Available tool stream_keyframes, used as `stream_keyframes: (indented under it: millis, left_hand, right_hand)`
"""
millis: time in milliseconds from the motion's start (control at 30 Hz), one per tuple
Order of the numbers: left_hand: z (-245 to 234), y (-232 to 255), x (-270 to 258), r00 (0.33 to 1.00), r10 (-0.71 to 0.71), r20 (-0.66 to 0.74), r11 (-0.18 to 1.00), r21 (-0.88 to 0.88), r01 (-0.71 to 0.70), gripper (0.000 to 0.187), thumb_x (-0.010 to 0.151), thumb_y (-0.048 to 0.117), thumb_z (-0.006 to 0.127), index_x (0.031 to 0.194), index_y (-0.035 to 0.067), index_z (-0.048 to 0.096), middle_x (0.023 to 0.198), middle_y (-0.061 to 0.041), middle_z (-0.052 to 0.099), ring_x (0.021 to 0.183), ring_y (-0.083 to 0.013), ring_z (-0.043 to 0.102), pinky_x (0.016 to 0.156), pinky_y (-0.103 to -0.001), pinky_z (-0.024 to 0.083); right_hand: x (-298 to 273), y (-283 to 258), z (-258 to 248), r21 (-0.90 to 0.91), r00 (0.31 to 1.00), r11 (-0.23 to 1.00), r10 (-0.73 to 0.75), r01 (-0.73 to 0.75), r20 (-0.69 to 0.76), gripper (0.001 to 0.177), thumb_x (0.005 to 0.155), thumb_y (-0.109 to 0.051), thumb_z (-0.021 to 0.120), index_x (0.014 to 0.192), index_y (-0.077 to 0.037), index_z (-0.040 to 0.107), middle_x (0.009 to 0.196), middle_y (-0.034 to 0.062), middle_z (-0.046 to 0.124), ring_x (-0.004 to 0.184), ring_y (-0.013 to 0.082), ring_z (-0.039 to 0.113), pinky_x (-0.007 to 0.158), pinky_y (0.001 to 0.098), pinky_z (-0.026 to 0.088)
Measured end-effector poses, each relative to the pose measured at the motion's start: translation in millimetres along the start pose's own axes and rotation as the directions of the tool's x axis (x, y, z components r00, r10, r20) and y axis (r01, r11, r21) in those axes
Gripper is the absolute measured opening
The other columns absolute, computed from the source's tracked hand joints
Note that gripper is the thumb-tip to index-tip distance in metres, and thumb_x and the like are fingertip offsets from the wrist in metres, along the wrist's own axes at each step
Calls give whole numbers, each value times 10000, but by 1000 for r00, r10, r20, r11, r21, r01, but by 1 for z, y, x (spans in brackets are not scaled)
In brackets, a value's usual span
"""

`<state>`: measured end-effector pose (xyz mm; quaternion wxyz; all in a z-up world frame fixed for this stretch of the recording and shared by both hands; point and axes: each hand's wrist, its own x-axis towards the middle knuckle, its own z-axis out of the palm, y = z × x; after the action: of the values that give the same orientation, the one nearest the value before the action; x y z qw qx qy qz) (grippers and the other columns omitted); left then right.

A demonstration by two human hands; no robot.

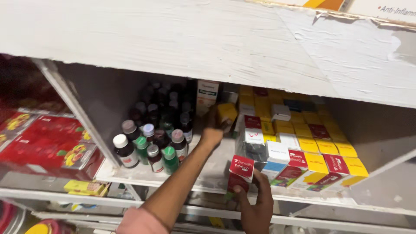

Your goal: The person reaches into shelves in a pharmacy storage area, picks up various medicine boxes, looks at them, and places them back onto the shelves to organize the stock.

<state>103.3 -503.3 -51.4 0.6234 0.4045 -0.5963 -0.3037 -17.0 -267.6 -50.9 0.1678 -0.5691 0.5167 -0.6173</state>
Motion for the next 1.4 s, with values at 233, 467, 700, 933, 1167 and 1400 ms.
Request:
stream_keyframes:
  millis: [233,467,700,933,1167,1400]
  left_hand:
    - [4,-10,-28,993,95,-70,922,381,-61,687,805,-19,644,1479,69,543,1247,-243,678,1058,-396,687,840,-436,557]
    - [0,-31,5,998,58,6,768,638,-49,262,877,239,728,1055,47,729,1005,-216,741,975,-405,693,846,-489,548]
    - [9,-51,7,984,-152,87,774,630,64,163,913,168,663,990,56,754,929,-226,732,904,-407,719,784,-516,564]
    - [-7,-3,-37,966,-178,189,820,570,39,229,884,86,632,1081,-28,656,971,-280,723,943,-434,707,864,-488,577]
    - [-86,102,-124,829,111,548,434,-777,456,663,1031,371,662,1551,70,382,1237,-154,692,1157,-252,678,999,-399,588]
    - [-105,132,-119,908,6,420,982,-175,75,736,795,-140,754,1466,55,522,1381,-101,630,1278,-268,647,1049,-413,575]
  right_hand:
    - [-3,12,-3,30,998,998,55,-54,-42,614,774,-19,795,1341,-19,559,1252,101,661,1180,208,624,1047,357,469]
    - [-6,12,-7,55,989,988,146,-147,9,663,760,12,798,1365,-27,530,1226,106,685,1140,204,656,980,352,522]
    - [-12,15,-5,83,995,992,99,-99,7,652,782,-5,810,1375,-21,538,1175,106,697,1075,199,665,960,338,518]
    - [-16,-10,6,-133,992,990,20,-37,-127,615,765,-61,829,1328,-12,586,1193,109,689,1101,203,675,955,352,530]
    - [-9,-21,18,239,970,963,171,-127,-171,680,771,-10,781,1389,-20,498,1199,134,695,1095,235,691,896,347,564]
    - [9,-60,32,213,981,968,-101,136,-165,468,750,35,783,1189,6,625,1335,140,639,1253,251,623,1034,367,539]
